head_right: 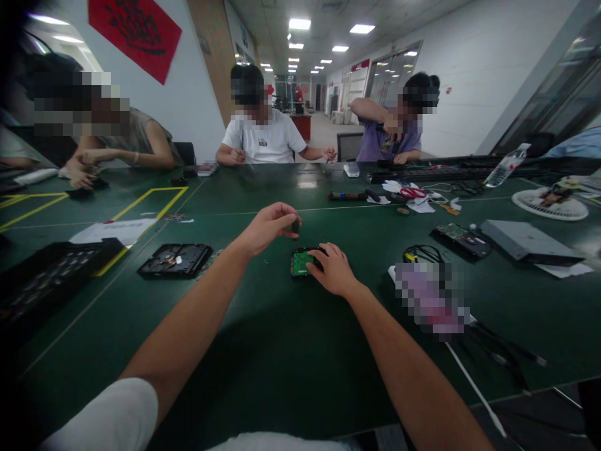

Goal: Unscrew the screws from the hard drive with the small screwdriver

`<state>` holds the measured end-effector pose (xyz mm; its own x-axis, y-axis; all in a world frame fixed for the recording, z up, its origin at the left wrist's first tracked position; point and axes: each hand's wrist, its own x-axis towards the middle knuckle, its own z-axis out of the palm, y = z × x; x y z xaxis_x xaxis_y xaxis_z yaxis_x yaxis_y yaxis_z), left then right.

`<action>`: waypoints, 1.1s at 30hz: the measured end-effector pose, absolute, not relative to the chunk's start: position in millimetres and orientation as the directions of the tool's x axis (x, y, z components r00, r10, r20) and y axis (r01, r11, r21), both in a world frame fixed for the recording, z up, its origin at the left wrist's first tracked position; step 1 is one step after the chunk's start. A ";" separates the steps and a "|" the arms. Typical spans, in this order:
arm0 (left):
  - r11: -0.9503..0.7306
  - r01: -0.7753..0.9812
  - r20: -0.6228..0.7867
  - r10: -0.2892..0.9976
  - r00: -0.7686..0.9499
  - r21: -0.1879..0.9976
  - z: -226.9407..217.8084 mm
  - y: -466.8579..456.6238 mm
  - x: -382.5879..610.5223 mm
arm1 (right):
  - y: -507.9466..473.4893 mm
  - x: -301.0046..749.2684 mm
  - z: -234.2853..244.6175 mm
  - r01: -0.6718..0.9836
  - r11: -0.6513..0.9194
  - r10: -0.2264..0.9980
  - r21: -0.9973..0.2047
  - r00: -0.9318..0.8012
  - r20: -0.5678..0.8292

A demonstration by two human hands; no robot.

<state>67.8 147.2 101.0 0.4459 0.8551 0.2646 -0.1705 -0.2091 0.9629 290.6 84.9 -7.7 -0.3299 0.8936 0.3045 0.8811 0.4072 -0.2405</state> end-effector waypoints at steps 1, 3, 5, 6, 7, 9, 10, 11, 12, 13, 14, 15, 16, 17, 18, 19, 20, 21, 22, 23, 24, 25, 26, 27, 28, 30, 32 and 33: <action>-0.225 -0.154 0.271 0.859 0.435 0.962 100.5 148.0 67.5 | 84.9 290.7 -7.7 0.881 0.406 0.894 -0.242 -0.329 0.305; -0.256 -0.123 0.284 0.858 0.428 0.959 99.5 149.5 66.4 | 84.8 290.8 -7.4 0.880 0.406 0.895 -0.248 -0.328 0.302; -0.284 -0.092 0.295 0.848 0.440 0.954 99.1 150.3 65.3 | 84.5 290.9 -6.6 0.878 0.406 0.896 -0.254 -0.328 0.298; -0.296 -0.077 0.298 0.842 0.450 0.952 99.2 150.2 64.9 | 84.3 290.8 -6.1 0.877 0.406 0.897 -0.258 -0.328 0.296; -0.307 -0.064 0.301 0.836 0.458 0.950 99.3 150.0 64.6 | 84.1 290.7 -5.6 0.876 0.405 0.898 -0.261 -0.327 0.295; -0.325 -0.043 0.307 0.829 0.467 0.945 99.6 149.0 64.6 | 83.7 290.5 -4.6 0.875 0.406 0.897 -0.264 -0.327 0.297; -0.331 -0.036 0.309 0.829 0.466 0.943 99.7 148.4 64.8 | 83.6 290.4 -4.3 0.875 0.408 0.896 -0.262 -0.328 0.299; -0.333 -0.031 0.310 0.832 0.460 0.942 99.7 147.9 65.1 | 83.5 290.3 -4.1 0.875 0.410 0.895 -0.259 -0.330 0.301; -0.332 -0.027 0.308 0.838 0.449 0.943 99.6 147.5 65.5 | 83.4 290.3 -4.0 0.875 0.412 0.893 -0.256 -0.332 0.302; -0.327 -0.024 0.305 0.848 0.435 0.945 99.5 147.2 65.9 | 83.4 290.4 -4.1 0.875 0.412 0.893 -0.254 -0.333 0.304; -0.320 -0.023 0.299 0.856 0.421 0.947 99.4 146.9 66.2 | 83.4 290.5 -4.2 0.875 0.412 0.893 -0.254 -0.332 0.305; -0.312 -0.027 0.294 0.862 0.412 0.950 99.4 146.6 66.4 | 83.4 290.6 -4.5 0.875 0.412 0.893 -0.255 -0.331 0.306; -0.303 -0.037 0.291 0.863 0.412 0.952 99.6 146.4 66.4 | 83.3 290.8 -4.8 0.875 0.412 0.893 -0.256 -0.330 0.307; -0.297 -0.053 0.291 0.859 0.420 0.953 99.9 146.1 66.4 | 83.3 290.9 -5.1 0.875 0.411 0.893 -0.257 -0.329 0.307; -0.294 -0.073 0.296 0.851 0.434 0.953 100.4 145.8 66.2 | 83.2 291.0 -5.4 0.875 0.410 0.894 -0.258 -0.328 0.306; -0.296 -0.091 0.305 0.840 0.450 0.951 100.9 145.7 66.0 | 83.2 291.1 -5.7 0.875 0.409 0.894 -0.258 -0.327 0.306; -0.303 -0.101 0.314 0.827 0.467 0.948 101.3 145.8 65.8 | 83.2 291.1 -6.0 0.875 0.409 0.894 -0.258 -0.328 0.305; -0.314 -0.101 0.323 0.815 0.481 0.944 101.5 146.1 65.6 | 83.2 291.0 -6.3 0.876 0.408 0.895 -0.258 -0.328 0.304; -0.325 -0.096 0.329 0.805 0.493 0.941 101.5 146.6 65.5 | 83.3 290.9 -6.5 0.876 0.408 0.894 -0.257 -0.327 0.305; -0.329 -0.094 0.330 0.799 0.503 0.940 101.2 147.3 65.5 | 83.4 290.8 -6.6 0.877 0.407 0.894 -0.255 -0.326 0.307; -0.321 -0.100 0.325 0.796 0.511 0.942 100.6 148.1 65.6 | 83.5 290.7 -6.6 0.878 0.407 0.894 -0.253 -0.326 0.308; -0.300 -0.118 0.317 0.795 0.517 0.947 99.7 149.0 65.7 | 83.6 290.6 -6.5 0.878 0.406 0.894 -0.252 -0.325 0.307; -0.273 -0.143 0.307 0.796 0.521 0.951 98.7 149.9 65.9 | 83.7 290.5 -6.3 0.879 0.406 0.895 -0.251 -0.326 0.305; -0.249 -0.169 0.300 0.797 0.524 0.954 97.7 150.6 66.1 | 83.7 290.5 -6.1 0.878 0.407 0.895 -0.250 -0.329 0.302; -0.235 -0.184 0.298 0.798 0.524 0.954 96.8 151.3 66.2 | 83.8 290.5 -5.8 0.878 0.408 0.895 -0.249 -0.332 0.298; -0.258 -0.166 0.307 0.797 0.521 0.952 95.8 152.2 65.8 | 83.8 290.6 -5.5 0.877 0.410 0.895 -0.249 -0.335 0.293; -0.319 -0.109 0.328 0.797 0.507 0.942 95.8 152.6 65.0 | 83.7 290.8 -5.6 0.877 0.409 0.896 -0.250 -0.333 0.295; -0.346 -0.079 0.337 0.798 0.500 0.935 96.2 152.6 64.6 | 83.6 290.8 -5.9 0.878 0.407 0.896 -0.253 -0.330 0.297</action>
